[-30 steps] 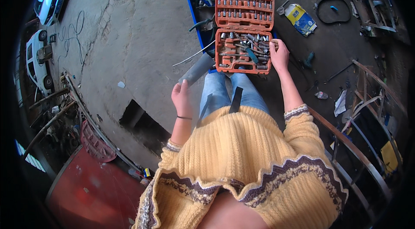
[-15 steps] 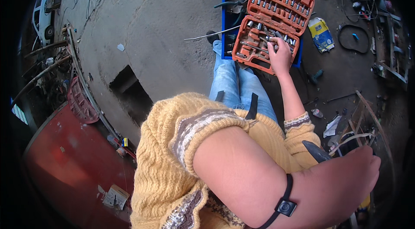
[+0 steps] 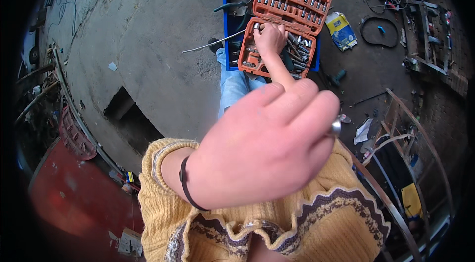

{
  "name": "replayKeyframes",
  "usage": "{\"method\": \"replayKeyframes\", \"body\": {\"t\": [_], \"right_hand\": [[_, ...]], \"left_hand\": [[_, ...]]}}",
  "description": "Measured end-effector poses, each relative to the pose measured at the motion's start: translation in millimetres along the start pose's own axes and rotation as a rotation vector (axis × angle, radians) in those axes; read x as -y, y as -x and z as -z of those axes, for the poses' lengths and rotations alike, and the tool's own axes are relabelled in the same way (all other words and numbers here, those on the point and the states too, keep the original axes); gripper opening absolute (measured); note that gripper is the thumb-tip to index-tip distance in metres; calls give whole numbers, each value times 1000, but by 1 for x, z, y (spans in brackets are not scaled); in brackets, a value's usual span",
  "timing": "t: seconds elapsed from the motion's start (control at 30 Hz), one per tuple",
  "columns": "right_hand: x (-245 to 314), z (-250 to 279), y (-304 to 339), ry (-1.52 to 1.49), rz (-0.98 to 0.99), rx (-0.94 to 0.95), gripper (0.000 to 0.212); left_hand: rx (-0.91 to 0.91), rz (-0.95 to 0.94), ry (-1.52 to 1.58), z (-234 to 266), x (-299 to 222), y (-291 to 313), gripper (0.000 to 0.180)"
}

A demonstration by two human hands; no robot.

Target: The person walks through a cluttered workshop, picks up a metal bar and a small container, then opens an orange tool case. They browse the contents and select a socket, holding it alongside the metal bar.

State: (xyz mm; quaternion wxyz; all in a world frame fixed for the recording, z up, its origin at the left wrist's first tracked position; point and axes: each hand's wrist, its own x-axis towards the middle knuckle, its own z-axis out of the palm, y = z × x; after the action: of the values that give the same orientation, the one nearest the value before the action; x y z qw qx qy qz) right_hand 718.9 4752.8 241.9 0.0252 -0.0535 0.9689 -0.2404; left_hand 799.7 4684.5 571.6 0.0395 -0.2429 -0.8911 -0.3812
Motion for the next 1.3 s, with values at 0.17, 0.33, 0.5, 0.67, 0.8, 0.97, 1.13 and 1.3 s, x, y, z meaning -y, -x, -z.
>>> {"method": "replayKeyframes", "body": {"t": [0.17,0.33,0.5,0.67,0.8,0.97,1.13,1.3], "right_hand": [[-1,3,2,-12,-38,25,26],[-6,1,1,-28,-76,38,22],[-19,22,8,-709,-417,281,17],[-36,86,51,-1761,-668,800,23],[-31,118,79,-1814,-613,875,23],[-23,134,90,-1757,-583,870,24],[-17,137,114,-1314,-397,683,26],[-64,133,122,-1191,-387,440,21]], "left_hand": [[-115,609,216,-42,58,78,17],[-702,1211,1234,-95,81,139,12],[-1102,1299,1661,-129,127,141,14],[-1250,1171,1756,-154,152,108,18],[-1142,1056,1942,-168,150,80,18],[-880,985,1918,-177,135,66,23],[-834,1001,1946,-184,126,66,21],[-890,1186,1936,-178,121,80,25]]}}
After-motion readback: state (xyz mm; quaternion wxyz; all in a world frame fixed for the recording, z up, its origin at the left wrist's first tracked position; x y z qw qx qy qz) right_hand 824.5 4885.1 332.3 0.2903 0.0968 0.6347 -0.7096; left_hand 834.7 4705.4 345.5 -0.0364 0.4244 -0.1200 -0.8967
